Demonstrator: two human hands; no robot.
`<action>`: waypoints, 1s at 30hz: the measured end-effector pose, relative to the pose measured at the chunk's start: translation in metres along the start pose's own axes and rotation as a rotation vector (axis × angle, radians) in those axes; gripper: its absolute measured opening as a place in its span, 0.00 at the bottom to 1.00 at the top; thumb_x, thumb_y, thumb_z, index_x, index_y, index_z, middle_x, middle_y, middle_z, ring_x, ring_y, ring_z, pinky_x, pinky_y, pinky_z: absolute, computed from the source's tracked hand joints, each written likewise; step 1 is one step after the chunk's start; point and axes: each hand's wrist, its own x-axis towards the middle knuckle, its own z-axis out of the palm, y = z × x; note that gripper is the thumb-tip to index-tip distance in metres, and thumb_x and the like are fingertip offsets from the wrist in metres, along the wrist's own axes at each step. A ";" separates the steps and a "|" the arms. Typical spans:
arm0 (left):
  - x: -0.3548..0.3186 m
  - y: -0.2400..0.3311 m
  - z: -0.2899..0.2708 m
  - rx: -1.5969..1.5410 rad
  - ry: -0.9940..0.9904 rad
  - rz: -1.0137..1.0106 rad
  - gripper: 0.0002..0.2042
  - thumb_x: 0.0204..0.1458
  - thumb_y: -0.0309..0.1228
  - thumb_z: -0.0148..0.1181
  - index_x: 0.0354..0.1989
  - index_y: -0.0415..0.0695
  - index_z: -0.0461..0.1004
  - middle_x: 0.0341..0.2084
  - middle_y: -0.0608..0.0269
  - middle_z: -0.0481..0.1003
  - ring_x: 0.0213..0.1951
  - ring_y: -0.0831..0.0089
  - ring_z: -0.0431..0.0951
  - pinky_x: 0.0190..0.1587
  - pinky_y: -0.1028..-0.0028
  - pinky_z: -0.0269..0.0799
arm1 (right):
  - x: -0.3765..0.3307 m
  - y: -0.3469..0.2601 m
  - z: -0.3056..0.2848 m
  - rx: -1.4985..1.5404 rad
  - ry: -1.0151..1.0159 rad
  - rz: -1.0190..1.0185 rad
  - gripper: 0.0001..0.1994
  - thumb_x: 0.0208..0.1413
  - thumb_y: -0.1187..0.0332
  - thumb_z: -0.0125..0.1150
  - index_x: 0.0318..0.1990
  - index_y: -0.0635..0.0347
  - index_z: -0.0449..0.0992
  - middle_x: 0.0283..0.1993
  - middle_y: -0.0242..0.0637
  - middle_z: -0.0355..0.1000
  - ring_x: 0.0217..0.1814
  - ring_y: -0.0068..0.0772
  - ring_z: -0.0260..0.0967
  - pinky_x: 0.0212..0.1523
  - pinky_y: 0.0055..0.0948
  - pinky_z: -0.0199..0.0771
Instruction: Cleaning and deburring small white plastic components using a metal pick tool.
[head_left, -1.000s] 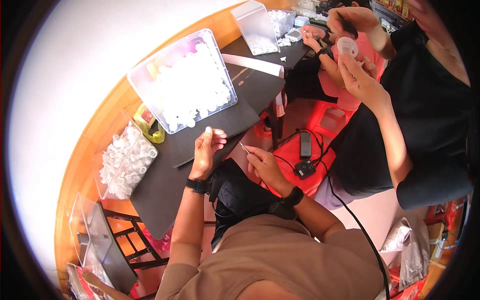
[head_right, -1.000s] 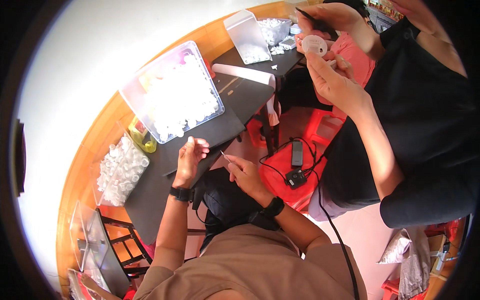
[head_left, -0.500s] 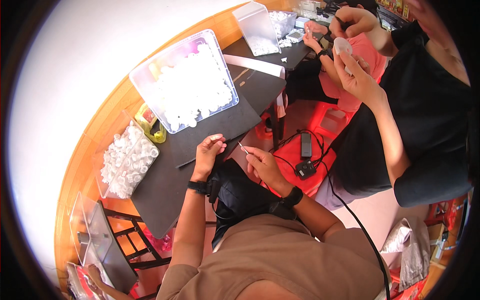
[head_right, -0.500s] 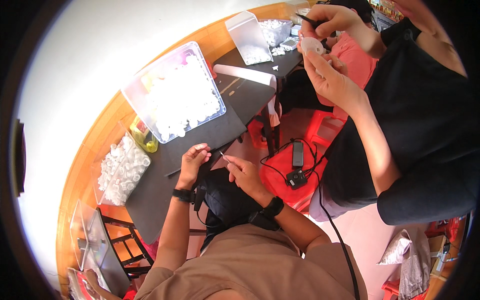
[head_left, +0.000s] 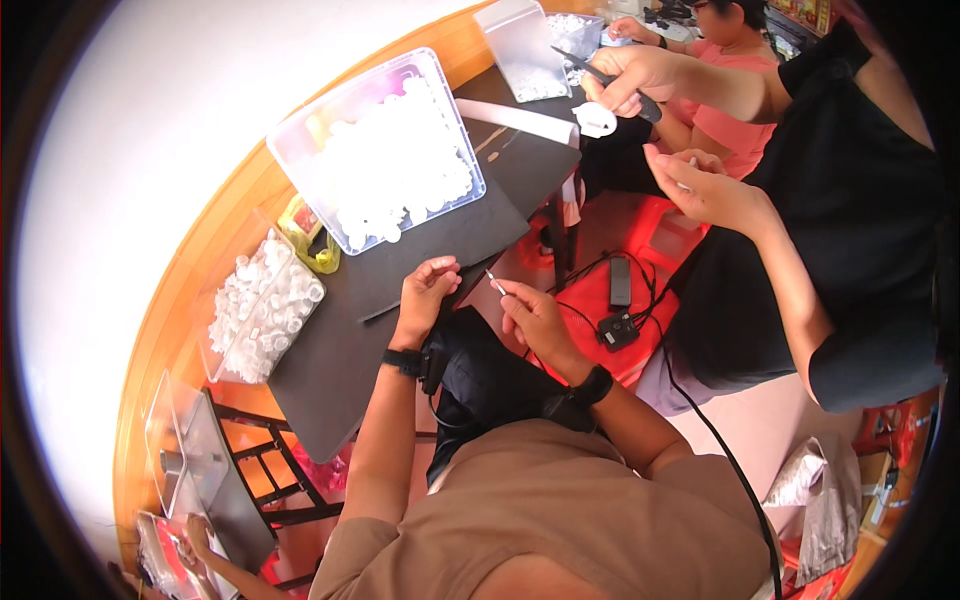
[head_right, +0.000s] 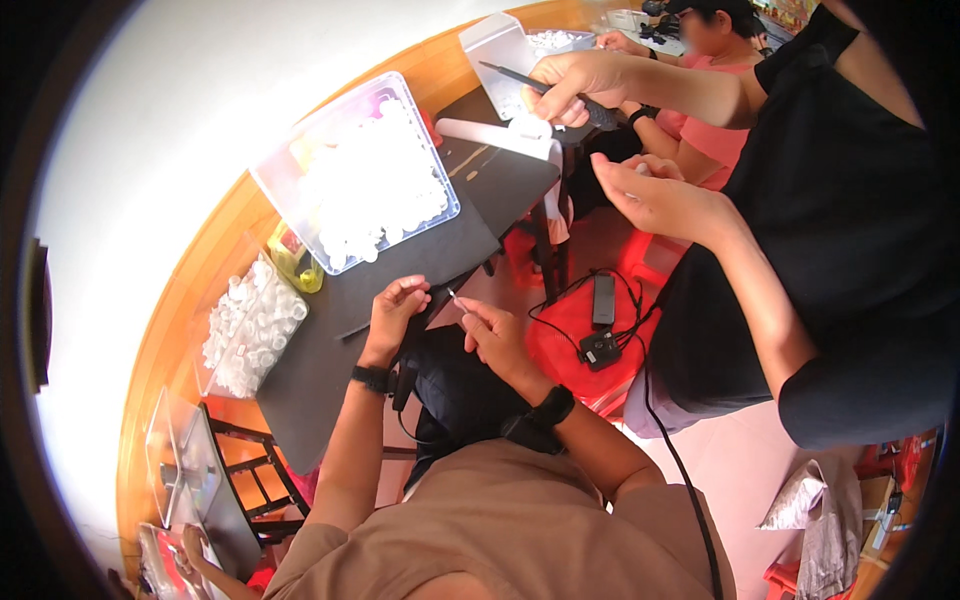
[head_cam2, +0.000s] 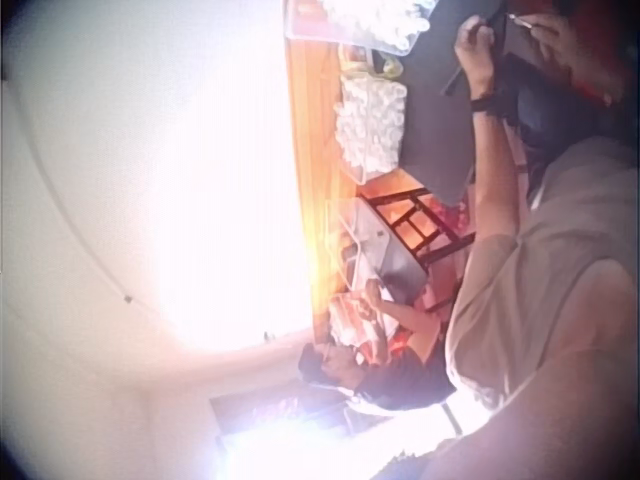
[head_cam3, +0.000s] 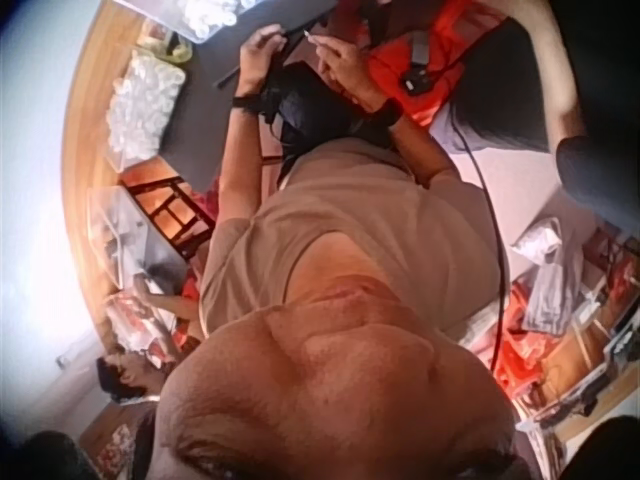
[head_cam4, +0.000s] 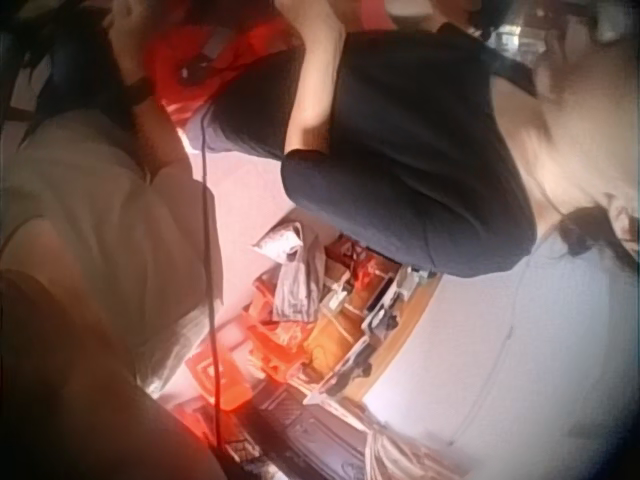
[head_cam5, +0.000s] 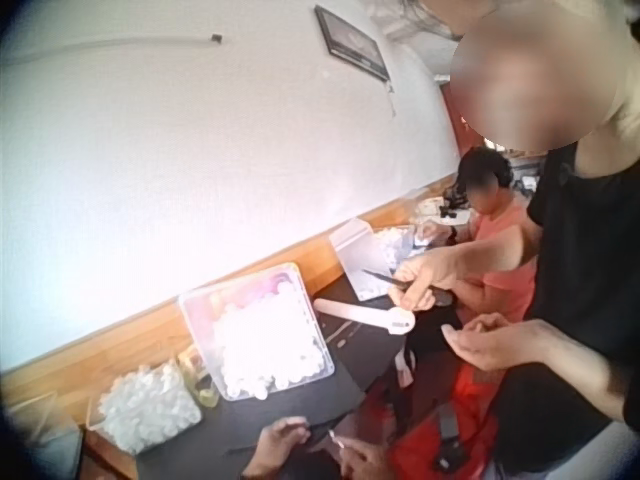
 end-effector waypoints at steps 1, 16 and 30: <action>-0.001 0.013 0.007 -0.021 0.022 -0.034 0.13 0.57 0.25 0.56 0.50 0.39 0.72 0.41 0.61 0.76 0.38 0.77 0.77 0.41 0.80 0.73 | 0.001 0.001 -0.003 0.014 0.017 -0.002 0.17 0.61 0.67 0.50 0.56 0.59 0.71 0.18 0.28 0.68 0.13 0.13 0.57 0.14 0.16 0.55; 0.018 0.156 0.119 -0.518 -0.196 0.277 0.15 0.58 0.30 0.57 0.53 0.44 0.67 0.45 0.60 0.73 0.44 0.74 0.76 0.46 0.74 0.76 | -0.001 0.004 -0.011 -0.003 0.118 0.054 0.16 0.62 0.67 0.50 0.55 0.60 0.71 0.25 0.23 0.66 0.18 0.09 0.52 0.16 0.13 0.51; -0.020 0.179 -0.133 0.000 0.327 0.402 0.09 0.58 0.25 0.52 0.45 0.41 0.76 0.36 0.71 0.77 0.38 0.81 0.75 0.42 0.78 0.72 | 0.038 -0.009 0.003 -0.137 0.064 0.053 0.17 0.64 0.68 0.48 0.57 0.64 0.69 0.21 0.24 0.65 0.16 0.09 0.50 0.17 0.13 0.48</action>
